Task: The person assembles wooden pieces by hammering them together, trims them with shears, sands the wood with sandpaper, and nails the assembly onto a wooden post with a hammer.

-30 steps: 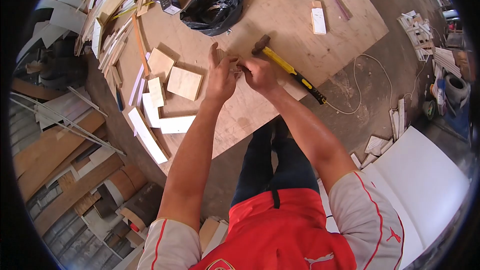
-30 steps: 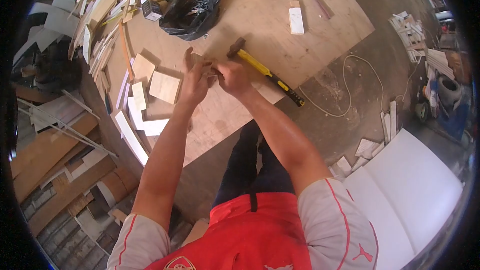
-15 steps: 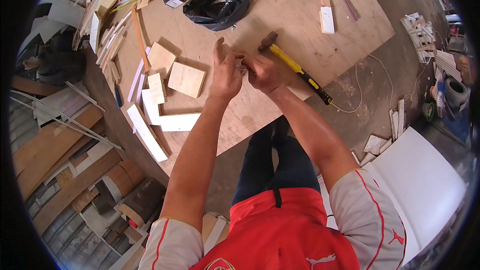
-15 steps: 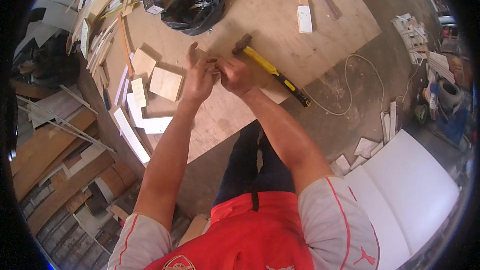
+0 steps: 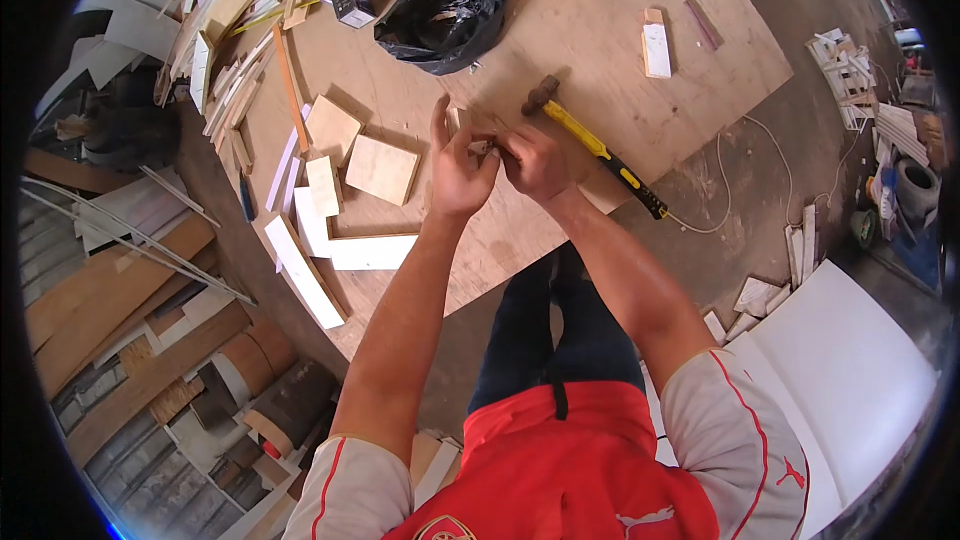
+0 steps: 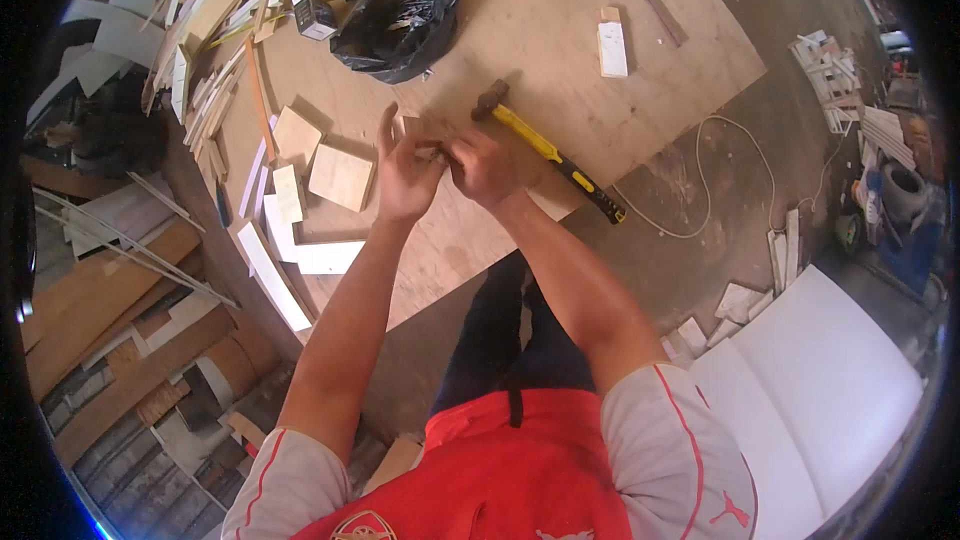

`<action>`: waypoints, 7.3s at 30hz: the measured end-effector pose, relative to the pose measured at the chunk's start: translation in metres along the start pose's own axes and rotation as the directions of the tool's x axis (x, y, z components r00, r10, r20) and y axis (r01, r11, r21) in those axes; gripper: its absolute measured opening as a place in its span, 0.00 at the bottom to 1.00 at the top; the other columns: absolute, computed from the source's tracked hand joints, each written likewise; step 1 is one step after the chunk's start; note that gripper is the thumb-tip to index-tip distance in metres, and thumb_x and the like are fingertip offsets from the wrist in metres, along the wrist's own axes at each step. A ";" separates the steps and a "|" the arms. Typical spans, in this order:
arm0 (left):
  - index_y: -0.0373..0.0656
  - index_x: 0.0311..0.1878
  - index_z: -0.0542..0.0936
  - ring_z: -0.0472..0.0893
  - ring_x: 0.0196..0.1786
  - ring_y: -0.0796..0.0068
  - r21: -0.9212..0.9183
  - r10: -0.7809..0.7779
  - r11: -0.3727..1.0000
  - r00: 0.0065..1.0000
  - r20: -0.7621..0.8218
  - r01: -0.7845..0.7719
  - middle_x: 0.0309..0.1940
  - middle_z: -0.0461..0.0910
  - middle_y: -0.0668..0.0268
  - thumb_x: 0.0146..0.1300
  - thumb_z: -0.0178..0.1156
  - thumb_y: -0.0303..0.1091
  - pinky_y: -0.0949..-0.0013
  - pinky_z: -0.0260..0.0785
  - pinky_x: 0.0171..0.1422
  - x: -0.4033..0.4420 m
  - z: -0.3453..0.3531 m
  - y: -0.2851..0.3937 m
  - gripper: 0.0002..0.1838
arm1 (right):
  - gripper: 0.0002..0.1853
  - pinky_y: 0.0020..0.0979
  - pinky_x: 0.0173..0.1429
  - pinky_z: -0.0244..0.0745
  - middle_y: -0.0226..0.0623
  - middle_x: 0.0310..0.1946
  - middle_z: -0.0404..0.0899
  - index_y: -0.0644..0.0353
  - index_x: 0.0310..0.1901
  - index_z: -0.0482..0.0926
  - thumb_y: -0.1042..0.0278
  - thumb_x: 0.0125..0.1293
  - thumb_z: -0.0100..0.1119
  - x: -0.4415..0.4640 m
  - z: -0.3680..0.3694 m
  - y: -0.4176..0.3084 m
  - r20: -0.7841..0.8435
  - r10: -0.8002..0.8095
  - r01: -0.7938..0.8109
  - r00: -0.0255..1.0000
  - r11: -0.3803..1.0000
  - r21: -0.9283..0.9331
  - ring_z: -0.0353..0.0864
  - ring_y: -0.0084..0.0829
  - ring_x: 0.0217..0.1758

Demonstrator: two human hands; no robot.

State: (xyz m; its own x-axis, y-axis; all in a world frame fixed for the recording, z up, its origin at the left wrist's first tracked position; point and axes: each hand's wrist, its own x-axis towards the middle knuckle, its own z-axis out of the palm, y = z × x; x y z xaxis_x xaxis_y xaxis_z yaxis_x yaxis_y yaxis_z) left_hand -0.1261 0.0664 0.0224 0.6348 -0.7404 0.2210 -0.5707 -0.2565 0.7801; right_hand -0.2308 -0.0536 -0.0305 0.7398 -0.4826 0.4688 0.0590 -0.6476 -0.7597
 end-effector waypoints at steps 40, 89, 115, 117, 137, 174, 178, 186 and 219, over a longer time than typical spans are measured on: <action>0.34 0.34 0.85 0.83 0.63 0.44 -0.052 -0.175 0.981 0.972 0.154 0.185 0.77 0.65 0.45 0.55 0.74 0.17 0.57 0.84 0.55 0.006 -0.009 0.000 0.07 | 0.21 0.46 0.39 0.80 0.49 0.38 0.84 0.65 0.68 0.79 0.65 0.79 0.60 -0.053 -0.102 -0.080 0.072 0.274 -0.264 0.959 0.956 -0.125 0.87 0.51 0.38; 0.53 0.80 0.70 0.78 0.69 0.34 0.062 -0.206 0.978 0.970 0.128 0.200 0.80 0.58 0.40 0.59 0.70 0.27 0.47 0.79 0.70 0.002 -0.008 0.008 0.43 | 0.16 0.43 0.44 0.81 0.53 0.40 0.85 0.69 0.63 0.82 0.69 0.80 0.59 -0.061 -0.085 -0.077 0.063 0.289 -0.277 0.955 0.949 -0.149 0.87 0.50 0.39; 0.51 0.85 0.58 0.55 0.87 0.47 -0.657 -0.414 0.642 0.900 0.136 0.395 0.82 0.60 0.43 0.79 0.60 0.39 0.52 0.58 0.86 0.014 0.000 -0.001 0.36 | 0.17 0.47 0.49 0.82 0.56 0.44 0.86 0.70 0.64 0.80 0.69 0.80 0.59 -0.054 -0.102 -0.069 0.147 0.321 -0.300 0.936 0.943 -0.145 0.87 0.56 0.46; 0.44 0.83 0.62 0.58 0.86 0.53 -0.605 -0.388 0.709 0.917 0.095 0.362 0.81 0.63 0.48 0.85 0.51 0.38 0.55 0.51 0.88 0.011 -0.002 -0.003 0.29 | 0.17 0.47 0.49 0.82 0.56 0.43 0.86 0.71 0.63 0.80 0.69 0.80 0.59 -0.053 -0.104 -0.070 0.148 0.328 -0.307 0.933 0.940 -0.149 0.87 0.56 0.46; 0.38 0.75 0.70 0.71 0.77 0.57 -0.493 -0.384 0.807 0.923 -0.020 0.325 0.71 0.71 0.49 0.86 0.47 0.29 0.62 0.61 0.82 0.008 0.007 -0.006 0.20 | 0.18 0.48 0.46 0.82 0.57 0.44 0.86 0.70 0.62 0.82 0.65 0.80 0.58 -0.025 -0.101 -0.095 0.172 0.380 -0.336 0.909 0.912 -0.235 0.88 0.57 0.43; 0.38 0.77 0.68 0.70 0.78 0.54 -0.582 -0.460 0.712 0.887 0.036 0.393 0.73 0.71 0.48 0.86 0.47 0.31 0.59 0.61 0.83 0.010 0.017 -0.017 0.21 | 0.20 0.49 0.43 0.82 0.52 0.40 0.85 0.63 0.67 0.80 0.67 0.78 0.61 -0.035 -0.092 -0.086 0.162 0.284 -0.225 0.945 0.924 -0.310 0.87 0.56 0.38; 0.39 0.77 0.67 0.70 0.78 0.53 -0.566 -0.456 0.727 0.890 0.026 0.389 0.73 0.70 0.49 0.86 0.47 0.30 0.58 0.60 0.84 0.007 0.018 -0.018 0.21 | 0.19 0.50 0.44 0.82 0.52 0.40 0.85 0.63 0.67 0.79 0.68 0.79 0.59 -0.048 -0.089 -0.083 0.188 0.349 -0.277 0.918 0.904 -0.327 0.87 0.56 0.40; 0.35 0.77 0.66 0.67 0.81 0.52 -0.501 -0.361 0.809 0.932 -0.013 0.307 0.76 0.68 0.47 0.85 0.44 0.25 0.58 0.56 0.87 0.006 0.015 -0.016 0.22 | 0.20 0.49 0.44 0.82 0.51 0.41 0.85 0.63 0.67 0.79 0.63 0.80 0.58 -0.048 -0.089 -0.074 0.198 0.332 -0.247 0.922 0.900 -0.359 0.87 0.55 0.41; 0.39 0.58 0.82 0.80 0.37 0.82 -0.814 -0.867 0.476 0.337 -0.368 0.334 0.40 0.83 0.68 0.80 0.63 0.48 0.74 0.72 0.36 0.059 0.018 0.118 0.20 | 0.51 0.58 0.64 0.74 0.63 0.62 0.74 0.67 0.72 0.59 0.53 0.56 0.84 0.480 -0.106 -0.031 -0.316 0.153 -0.169 0.936 0.985 -0.022 0.74 0.64 0.65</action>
State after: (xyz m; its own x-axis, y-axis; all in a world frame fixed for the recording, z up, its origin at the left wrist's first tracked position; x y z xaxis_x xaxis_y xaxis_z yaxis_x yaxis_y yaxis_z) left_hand -0.1653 -0.0189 0.1168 0.9002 0.2015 -0.3861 0.3645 0.1365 0.9211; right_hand 0.0520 -0.3279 0.2654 0.4896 -0.7376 0.4649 -0.0815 -0.5696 -0.8179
